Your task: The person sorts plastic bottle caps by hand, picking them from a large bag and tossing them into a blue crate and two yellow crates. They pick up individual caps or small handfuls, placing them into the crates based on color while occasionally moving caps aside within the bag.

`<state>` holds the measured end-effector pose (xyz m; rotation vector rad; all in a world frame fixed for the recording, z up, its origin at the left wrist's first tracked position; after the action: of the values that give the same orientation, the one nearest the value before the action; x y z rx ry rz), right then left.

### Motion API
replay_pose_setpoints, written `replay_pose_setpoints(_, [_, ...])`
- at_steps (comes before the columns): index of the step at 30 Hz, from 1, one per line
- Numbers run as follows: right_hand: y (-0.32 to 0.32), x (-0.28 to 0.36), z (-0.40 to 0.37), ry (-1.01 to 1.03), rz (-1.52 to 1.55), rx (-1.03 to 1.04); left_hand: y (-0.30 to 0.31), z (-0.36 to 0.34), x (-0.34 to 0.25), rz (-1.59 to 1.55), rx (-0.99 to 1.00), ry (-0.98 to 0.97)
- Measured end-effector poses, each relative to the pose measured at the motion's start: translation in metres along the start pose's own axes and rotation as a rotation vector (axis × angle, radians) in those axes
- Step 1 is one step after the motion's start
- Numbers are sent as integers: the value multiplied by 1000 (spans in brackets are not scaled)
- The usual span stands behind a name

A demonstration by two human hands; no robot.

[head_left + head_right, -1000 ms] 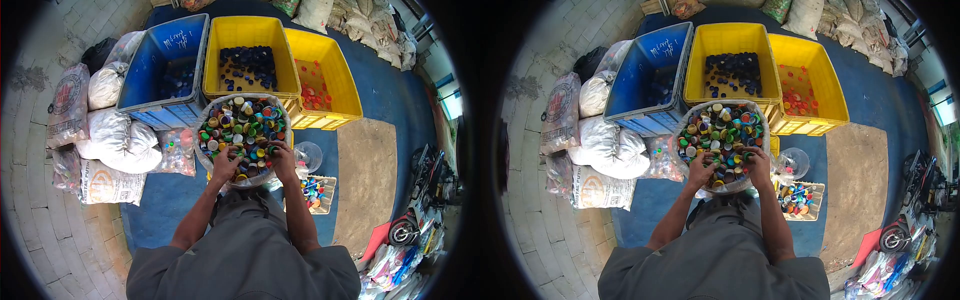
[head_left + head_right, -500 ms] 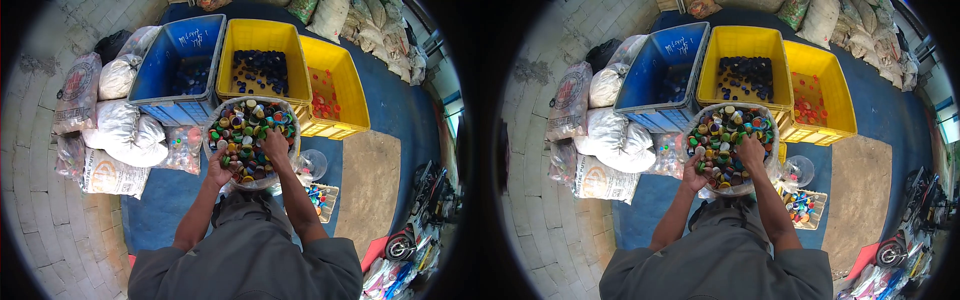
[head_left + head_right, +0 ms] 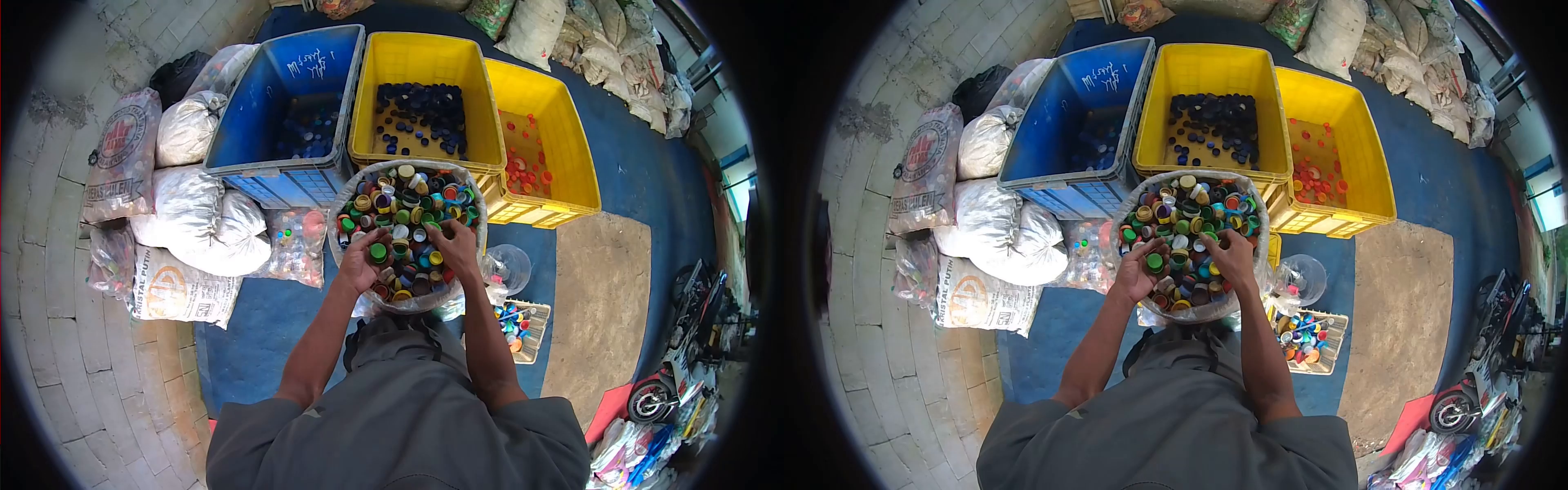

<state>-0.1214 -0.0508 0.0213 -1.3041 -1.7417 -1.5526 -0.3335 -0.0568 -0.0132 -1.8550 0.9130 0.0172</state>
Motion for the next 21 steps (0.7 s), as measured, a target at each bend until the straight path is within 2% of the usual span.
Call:
replay_pose_setpoints(3, [7,-15,-20,-245,740,245,-4,16,-2,157,-10,-31])
replay_pose_setpoints(5, [7,-30,-27,-245,1007,305,-6,26,-2,229,11,-64])
replay_pose_setpoints(6, [7,-31,-31,-269,1150,316,-14,25,-8,370,-84,-136])
replay_pose_setpoints(7, [8,-32,-33,-290,1294,328,-23,28,-11,522,-86,-204])
replay_pose_setpoints(9, [12,-32,-39,-320,1320,346,-36,33,-17,821,-98,-343])
replay_pose_setpoints(13, [12,-35,-42,-327,1307,272,-63,44,-28,1690,37,-916])
replay_pose_setpoints(18, [15,-17,-46,-364,1241,174,-68,52,-19,1896,62,-895])
replay_pose_setpoints(21, [8,-26,-33,-321,990,120,-62,56,-16,1925,64,-883])
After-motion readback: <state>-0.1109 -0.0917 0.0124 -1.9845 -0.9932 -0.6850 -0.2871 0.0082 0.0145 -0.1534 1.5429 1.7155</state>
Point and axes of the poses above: each hand's wrist, its own z-axis towards the middle knuckle, its own y-axis out of the back of the hand, x = y × z, the point moved 6 cm from there along z, towards the middle knuckle, and after that the axes turned 6 degrees about -y, right-handed, at the moved point
